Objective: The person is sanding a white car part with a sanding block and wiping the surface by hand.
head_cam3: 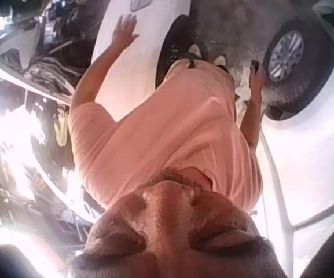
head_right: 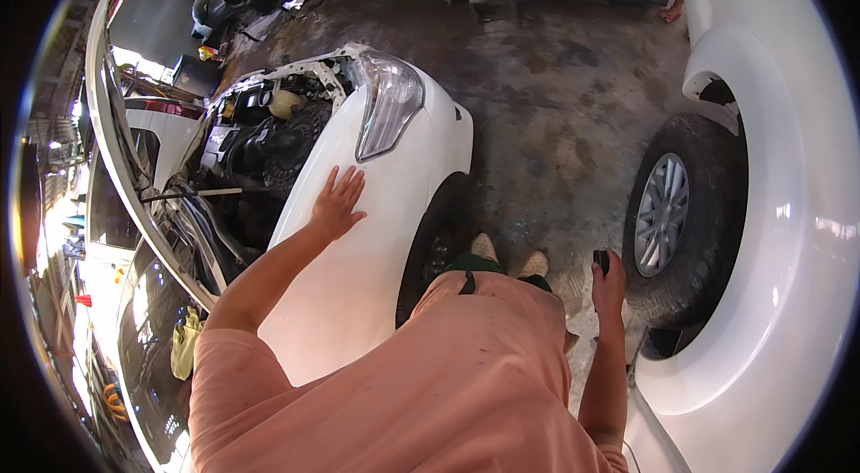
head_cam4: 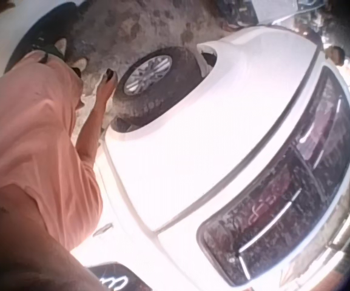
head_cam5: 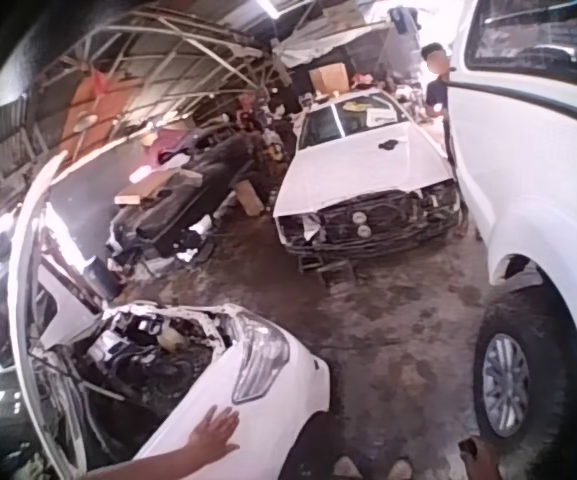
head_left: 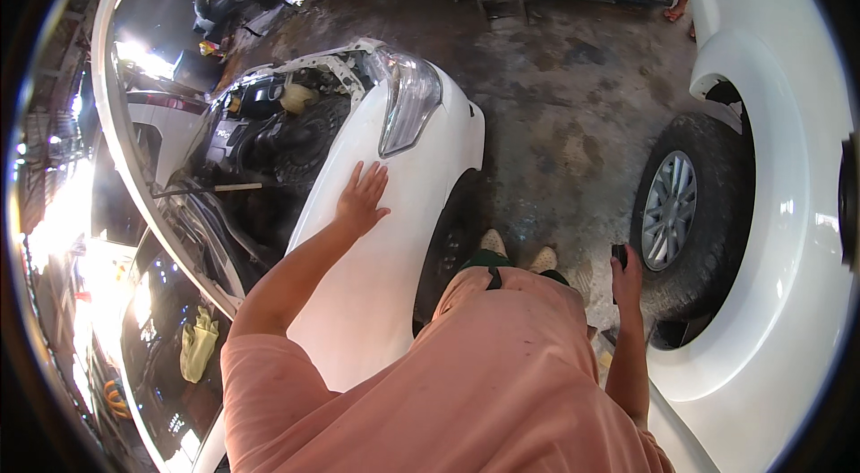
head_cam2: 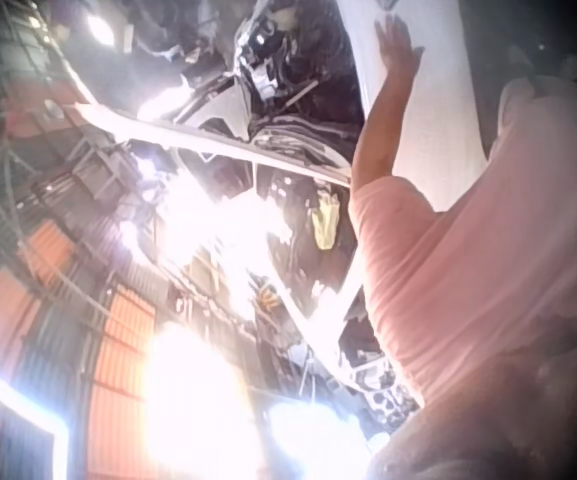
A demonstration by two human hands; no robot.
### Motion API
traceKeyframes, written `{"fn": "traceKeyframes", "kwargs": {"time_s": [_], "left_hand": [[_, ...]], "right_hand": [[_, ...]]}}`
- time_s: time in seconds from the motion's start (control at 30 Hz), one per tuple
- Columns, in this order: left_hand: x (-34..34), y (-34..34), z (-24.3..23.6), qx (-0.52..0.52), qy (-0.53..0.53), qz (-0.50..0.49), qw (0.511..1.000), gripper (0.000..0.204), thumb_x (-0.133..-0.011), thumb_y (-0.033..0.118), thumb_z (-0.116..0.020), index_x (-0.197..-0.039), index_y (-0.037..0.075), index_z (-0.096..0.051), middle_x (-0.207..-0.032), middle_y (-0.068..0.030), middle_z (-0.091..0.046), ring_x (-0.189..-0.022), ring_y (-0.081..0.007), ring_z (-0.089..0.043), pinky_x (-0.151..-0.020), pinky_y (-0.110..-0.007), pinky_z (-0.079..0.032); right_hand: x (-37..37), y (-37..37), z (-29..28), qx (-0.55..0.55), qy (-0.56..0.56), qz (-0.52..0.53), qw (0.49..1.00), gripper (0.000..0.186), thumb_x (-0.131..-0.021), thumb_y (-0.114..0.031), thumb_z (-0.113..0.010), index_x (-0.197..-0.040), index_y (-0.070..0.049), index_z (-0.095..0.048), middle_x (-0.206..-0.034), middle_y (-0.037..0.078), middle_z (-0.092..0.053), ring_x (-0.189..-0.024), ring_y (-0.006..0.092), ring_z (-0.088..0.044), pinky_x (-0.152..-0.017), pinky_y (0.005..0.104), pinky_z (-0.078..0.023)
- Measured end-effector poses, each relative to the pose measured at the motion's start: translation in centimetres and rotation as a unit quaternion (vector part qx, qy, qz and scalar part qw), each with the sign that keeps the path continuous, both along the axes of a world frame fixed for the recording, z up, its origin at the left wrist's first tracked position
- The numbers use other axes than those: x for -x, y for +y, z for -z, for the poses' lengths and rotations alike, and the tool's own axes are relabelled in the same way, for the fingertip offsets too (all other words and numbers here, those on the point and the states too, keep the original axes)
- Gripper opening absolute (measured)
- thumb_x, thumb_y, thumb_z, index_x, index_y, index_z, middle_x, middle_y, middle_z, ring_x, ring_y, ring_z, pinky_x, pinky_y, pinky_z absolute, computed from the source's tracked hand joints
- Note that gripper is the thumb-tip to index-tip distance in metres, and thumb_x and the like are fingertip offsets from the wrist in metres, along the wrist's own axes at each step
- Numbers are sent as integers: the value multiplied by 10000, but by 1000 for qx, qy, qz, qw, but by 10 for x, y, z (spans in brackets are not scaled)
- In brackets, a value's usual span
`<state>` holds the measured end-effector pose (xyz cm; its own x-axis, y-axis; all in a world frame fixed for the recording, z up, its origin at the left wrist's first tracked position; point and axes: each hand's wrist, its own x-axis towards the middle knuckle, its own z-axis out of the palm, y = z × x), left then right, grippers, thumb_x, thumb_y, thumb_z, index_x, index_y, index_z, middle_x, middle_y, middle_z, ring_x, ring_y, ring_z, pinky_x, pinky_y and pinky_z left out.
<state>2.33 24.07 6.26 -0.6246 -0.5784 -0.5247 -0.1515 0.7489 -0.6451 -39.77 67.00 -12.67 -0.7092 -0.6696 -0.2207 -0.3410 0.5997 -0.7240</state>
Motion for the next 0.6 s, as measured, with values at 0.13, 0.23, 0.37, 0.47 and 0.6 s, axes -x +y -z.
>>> {"fn": "traceKeyframes", "kwargs": {"time_s": [0.13,0.23,0.37,0.47,0.6], "left_hand": [[1,11,-11,-1,-23,-13,1000,778,-1050,631,-296,-1629,114,-262,-1715,-25,-194,-1595,-247,-42,-1282,-545,28],[-1,7,-9,9,-10,-7,1000,756,-1060,617,-279,-1632,122,-260,-1714,-16,-193,-1593,-261,-46,-1278,-561,26],[7,-7,-5,33,23,-12,999,747,-1063,609,-283,-1637,133,-246,-1715,-7,-187,-1591,-273,-49,-1273,-576,20],[15,-15,-1,48,35,-26,998,747,-1062,608,-287,-1640,137,-239,-1718,-3,-177,-1591,-273,-50,-1272,-582,9],[20,-17,8,74,73,-57,993,750,-1060,609,-294,-1641,138,-235,-1722,-5,-162,-1593,-274,-43,-1271,-586,-4]], "right_hand": [[-1,-5,5,6,13,1,1000,504,-963,-161,-649,-1418,12,-516,-1412,249,-560,-1292,423,-537,-1102,451,-411],[-4,-7,4,-1,2,0,1000,513,-963,-169,-648,-1425,7,-513,-1415,244,-560,-1295,419,-537,-1103,448,-413],[-2,-2,4,0,-7,1,1000,513,-962,-168,-646,-1426,6,-513,-1417,243,-557,-1296,419,-535,-1103,450,-412],[0,7,5,-7,6,3,1000,510,-963,-170,-645,-1423,5,-513,-1416,246,-555,-1301,422,-526,-1106,455,-407],[1,14,0,-18,6,8,1000,509,-963,-175,-649,-1421,1,-516,-1418,249,-550,-1310,427,-511,-1112,461,-398]]}}
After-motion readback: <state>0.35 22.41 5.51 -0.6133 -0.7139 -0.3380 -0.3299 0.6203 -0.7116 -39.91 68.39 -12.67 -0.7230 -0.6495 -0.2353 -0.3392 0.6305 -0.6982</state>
